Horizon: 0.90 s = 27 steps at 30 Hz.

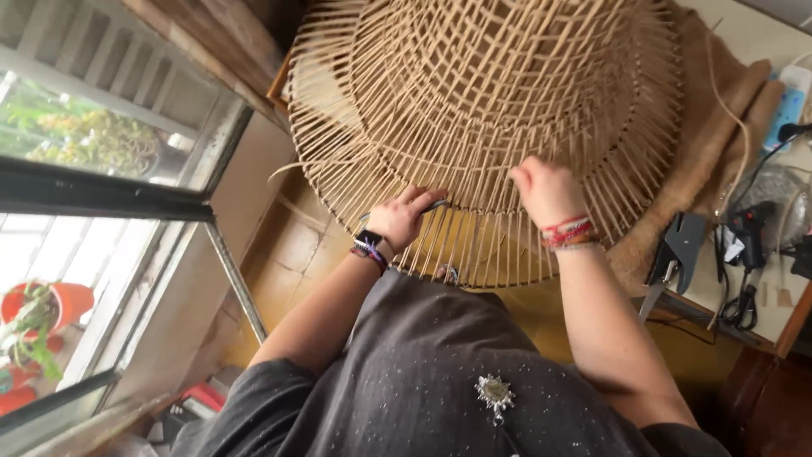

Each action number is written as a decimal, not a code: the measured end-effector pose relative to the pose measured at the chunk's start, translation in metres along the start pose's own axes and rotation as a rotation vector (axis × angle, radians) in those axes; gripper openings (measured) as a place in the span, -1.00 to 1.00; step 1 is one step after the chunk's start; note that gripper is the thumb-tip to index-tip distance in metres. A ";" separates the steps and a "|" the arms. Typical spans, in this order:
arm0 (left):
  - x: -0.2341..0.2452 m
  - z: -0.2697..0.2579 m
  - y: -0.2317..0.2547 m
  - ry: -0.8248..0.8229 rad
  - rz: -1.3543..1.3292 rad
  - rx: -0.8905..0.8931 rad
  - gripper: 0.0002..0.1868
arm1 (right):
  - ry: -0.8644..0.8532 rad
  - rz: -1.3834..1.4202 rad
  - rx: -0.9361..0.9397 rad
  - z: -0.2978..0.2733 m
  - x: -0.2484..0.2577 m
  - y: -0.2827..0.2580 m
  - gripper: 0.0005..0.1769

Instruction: Weaving wicker strands into a lampshade and trimming them with pliers

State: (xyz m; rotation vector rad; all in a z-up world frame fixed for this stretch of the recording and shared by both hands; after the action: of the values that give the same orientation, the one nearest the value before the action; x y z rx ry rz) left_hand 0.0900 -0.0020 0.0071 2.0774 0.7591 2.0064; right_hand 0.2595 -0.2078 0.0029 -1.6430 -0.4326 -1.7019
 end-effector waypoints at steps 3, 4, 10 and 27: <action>0.005 0.000 0.002 -0.010 0.009 0.008 -0.33 | 0.301 0.265 -0.026 -0.024 0.033 0.054 -0.76; 0.009 -0.003 0.003 -0.005 0.009 0.013 -0.33 | 0.300 0.266 -0.019 -0.051 0.052 0.077 -0.76; -0.001 -0.001 -0.001 -0.032 -0.031 0.033 -0.37 | 0.190 -0.348 -0.139 -0.052 0.061 0.043 -0.69; -0.001 -0.005 0.004 0.011 -0.017 -0.023 -0.37 | 0.205 0.186 -0.106 -0.016 0.037 0.003 -0.72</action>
State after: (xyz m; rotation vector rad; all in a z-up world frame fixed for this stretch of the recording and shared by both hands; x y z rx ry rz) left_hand 0.0863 -0.0068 0.0084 2.0422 0.7497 2.0096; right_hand 0.2527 -0.2309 0.0360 -1.5111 -0.0885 -1.7539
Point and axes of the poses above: each hand's wrist, its own z-axis towards the middle knuckle, its own x-axis out of the back of the hand, y = z × x, the point moved 9 cm from there along z, towards the middle knuckle, and after that the axes turned 11 degrees about x, right-handed, at the moved point
